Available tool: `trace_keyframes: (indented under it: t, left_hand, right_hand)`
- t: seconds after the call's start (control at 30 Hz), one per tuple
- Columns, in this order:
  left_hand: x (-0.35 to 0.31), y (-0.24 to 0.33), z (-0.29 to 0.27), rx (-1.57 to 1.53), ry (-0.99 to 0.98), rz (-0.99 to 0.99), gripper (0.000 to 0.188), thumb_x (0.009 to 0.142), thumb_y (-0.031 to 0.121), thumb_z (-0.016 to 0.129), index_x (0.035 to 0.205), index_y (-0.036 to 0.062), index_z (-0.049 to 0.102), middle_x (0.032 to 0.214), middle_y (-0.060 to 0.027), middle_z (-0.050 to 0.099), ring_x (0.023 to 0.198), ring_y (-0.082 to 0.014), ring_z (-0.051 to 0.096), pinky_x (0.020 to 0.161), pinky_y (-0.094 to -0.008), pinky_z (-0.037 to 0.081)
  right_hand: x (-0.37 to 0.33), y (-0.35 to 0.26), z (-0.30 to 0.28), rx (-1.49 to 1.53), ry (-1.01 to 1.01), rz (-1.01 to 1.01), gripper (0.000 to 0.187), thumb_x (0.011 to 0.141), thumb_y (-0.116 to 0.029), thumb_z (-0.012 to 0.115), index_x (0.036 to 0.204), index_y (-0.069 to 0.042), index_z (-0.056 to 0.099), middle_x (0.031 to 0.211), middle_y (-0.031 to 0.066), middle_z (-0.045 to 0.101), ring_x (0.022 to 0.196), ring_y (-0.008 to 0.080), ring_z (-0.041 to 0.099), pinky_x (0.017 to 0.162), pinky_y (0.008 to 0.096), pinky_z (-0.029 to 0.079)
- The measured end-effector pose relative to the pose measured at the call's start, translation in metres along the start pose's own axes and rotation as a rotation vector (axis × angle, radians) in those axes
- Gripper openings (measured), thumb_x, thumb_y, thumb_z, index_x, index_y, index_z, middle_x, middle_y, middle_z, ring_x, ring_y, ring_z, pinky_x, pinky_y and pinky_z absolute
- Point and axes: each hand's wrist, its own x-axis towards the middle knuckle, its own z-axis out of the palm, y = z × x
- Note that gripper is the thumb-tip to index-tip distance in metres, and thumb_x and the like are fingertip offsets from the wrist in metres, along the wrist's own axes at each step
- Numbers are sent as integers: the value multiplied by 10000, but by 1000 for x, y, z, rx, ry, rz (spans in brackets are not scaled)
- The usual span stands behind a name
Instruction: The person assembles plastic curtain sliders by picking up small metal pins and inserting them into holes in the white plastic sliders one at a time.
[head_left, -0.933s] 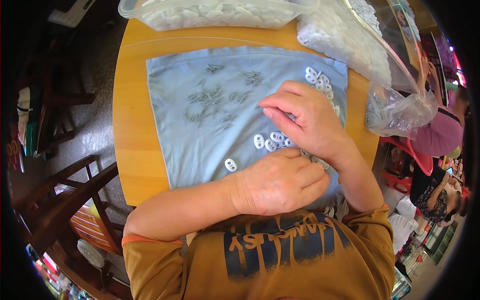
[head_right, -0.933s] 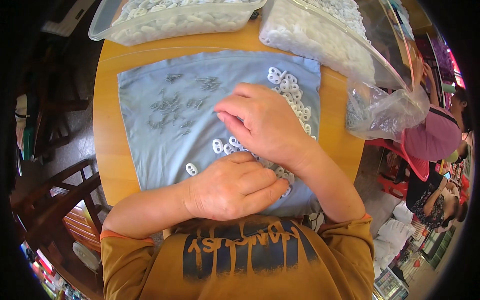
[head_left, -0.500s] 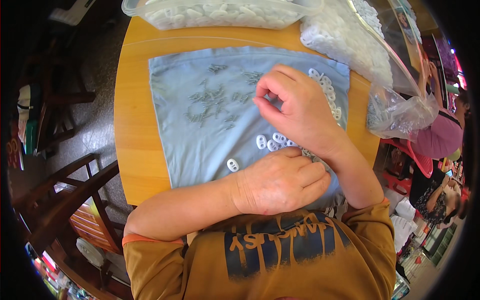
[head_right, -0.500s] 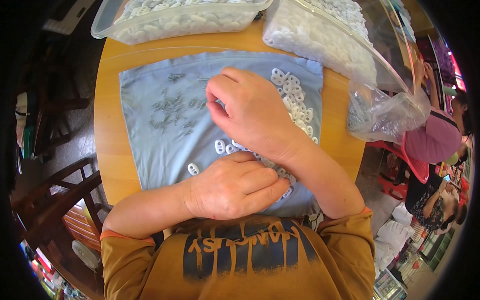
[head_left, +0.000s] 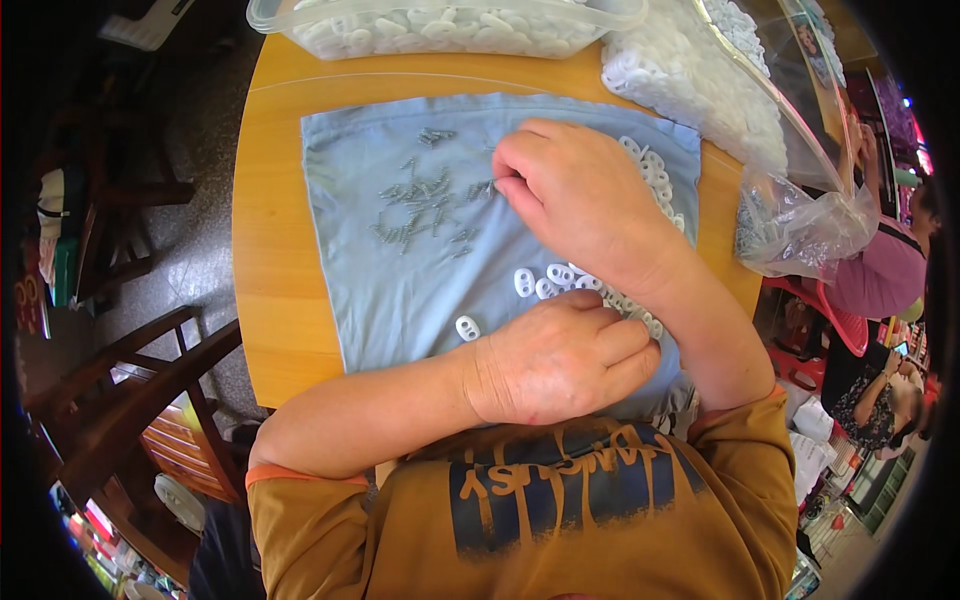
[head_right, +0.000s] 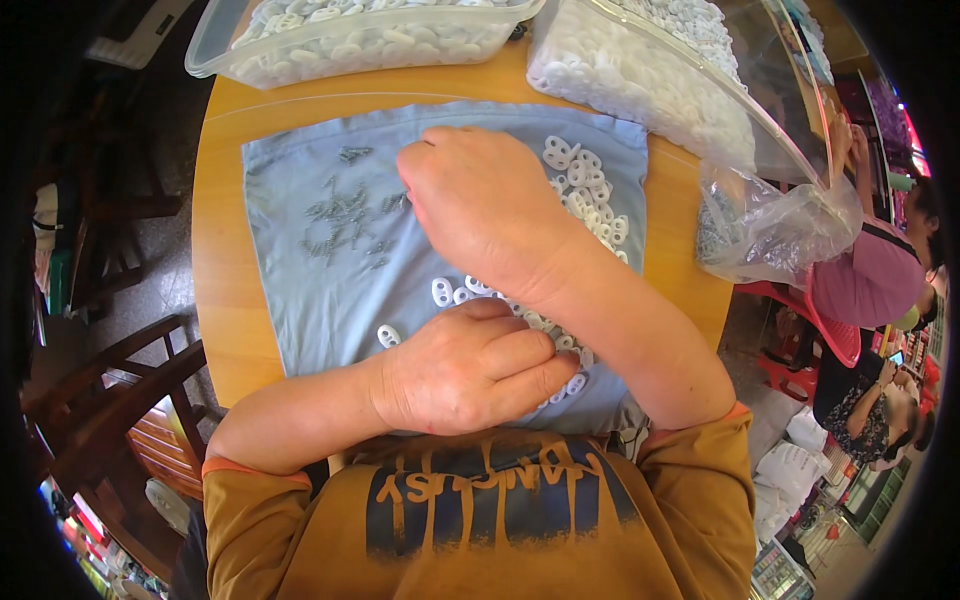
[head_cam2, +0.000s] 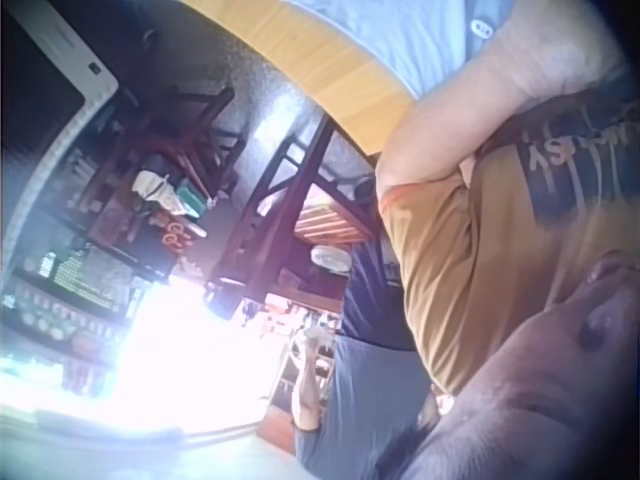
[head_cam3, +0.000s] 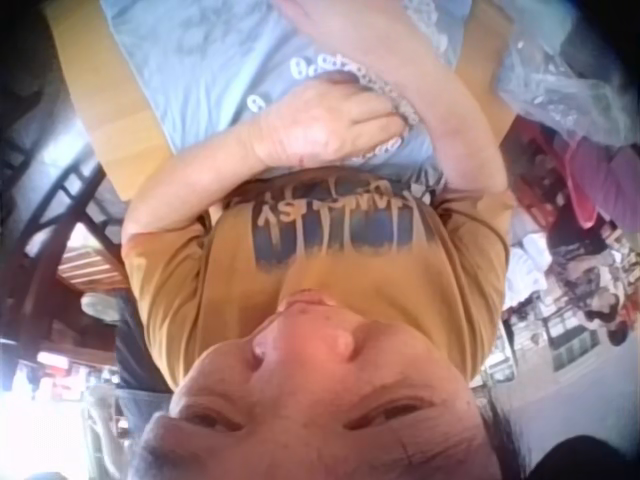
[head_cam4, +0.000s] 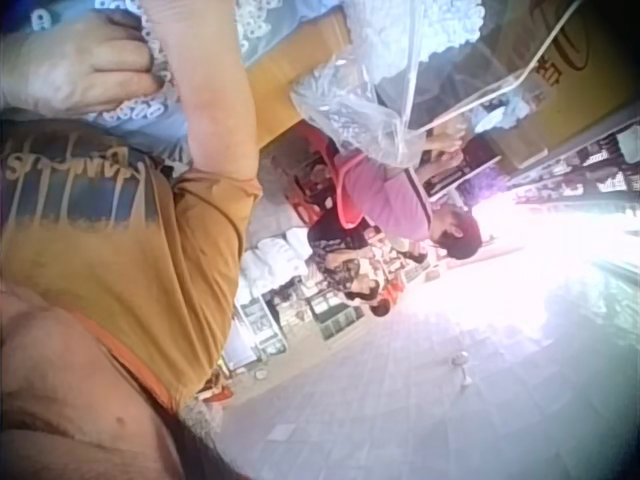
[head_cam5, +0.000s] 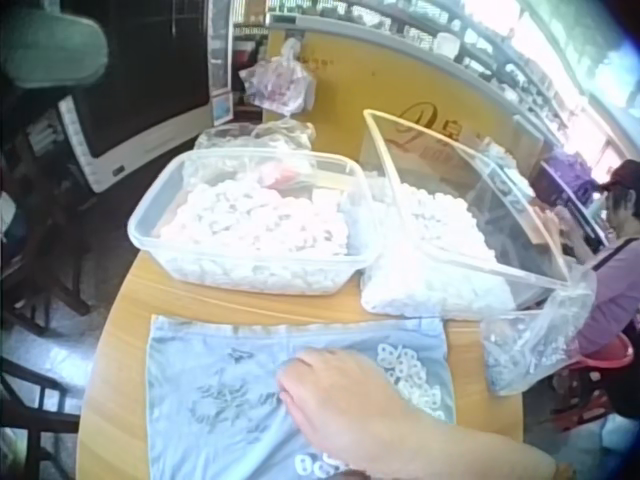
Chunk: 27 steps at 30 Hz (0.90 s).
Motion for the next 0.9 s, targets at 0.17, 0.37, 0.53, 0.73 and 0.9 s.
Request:
trace_keyframes:
  t: [0.17, 0.37, 0.53, 0.73, 0.9]
  left_hand:
    - [0, -1, -5, 10, -41, -13, 322, 614, 99, 618, 921, 3, 612, 729, -49, 497, 591, -190, 534, 538, -301, 446]
    - [0, -2, -3, -6, -23, -13, 349, 602, 107, 625, 934, 2, 612, 747, -53, 517, 600, -194, 546, 544, -299, 449]
    - [0, -3, -6, -61, -6, -51, 321, 641, 62, 629, 956, 6, 611, 778, -69, 550, 606, -212, 545, 549, -307, 445]
    - [10, -4, -19, -283, 253, -438, 254, 792, -9, 558, 1044, 3, 588, 808, -73, 568, 601, -162, 530, 560, -266, 424]
    - [18, 1, -30, -962, 466, -991, 248, 861, 46, 544, 1105, 8, 551, 865, -49, 572, 600, -92, 490, 549, -209, 400]
  right_hand:
    - [-1, 1, 2, 12, 37, -36, 77, 691, -67, 603, 665, -18, 550, 698, 122, 552, 687, 311, 564, 591, 412, 450]
    - [-2, 0, -1, 65, 119, -67, 90, 672, -55, 615, 658, -24, 532, 679, 107, 543, 652, 302, 551, 576, 388, 448]
    - [-17, 0, -14, 510, 145, 125, 86, 703, 3, 606, 703, -17, 522, 684, 71, 546, 610, 191, 543, 561, 294, 445]
    - [-61, 13, -36, 1185, 171, 465, 109, 791, 49, 588, 854, -28, 544, 775, -20, 538, 699, 51, 515, 600, 206, 435]
    - [-87, 5, -36, 1290, 249, 418, 151, 794, 50, 604, 908, -23, 539, 843, -10, 538, 756, 50, 516, 644, 187, 436]
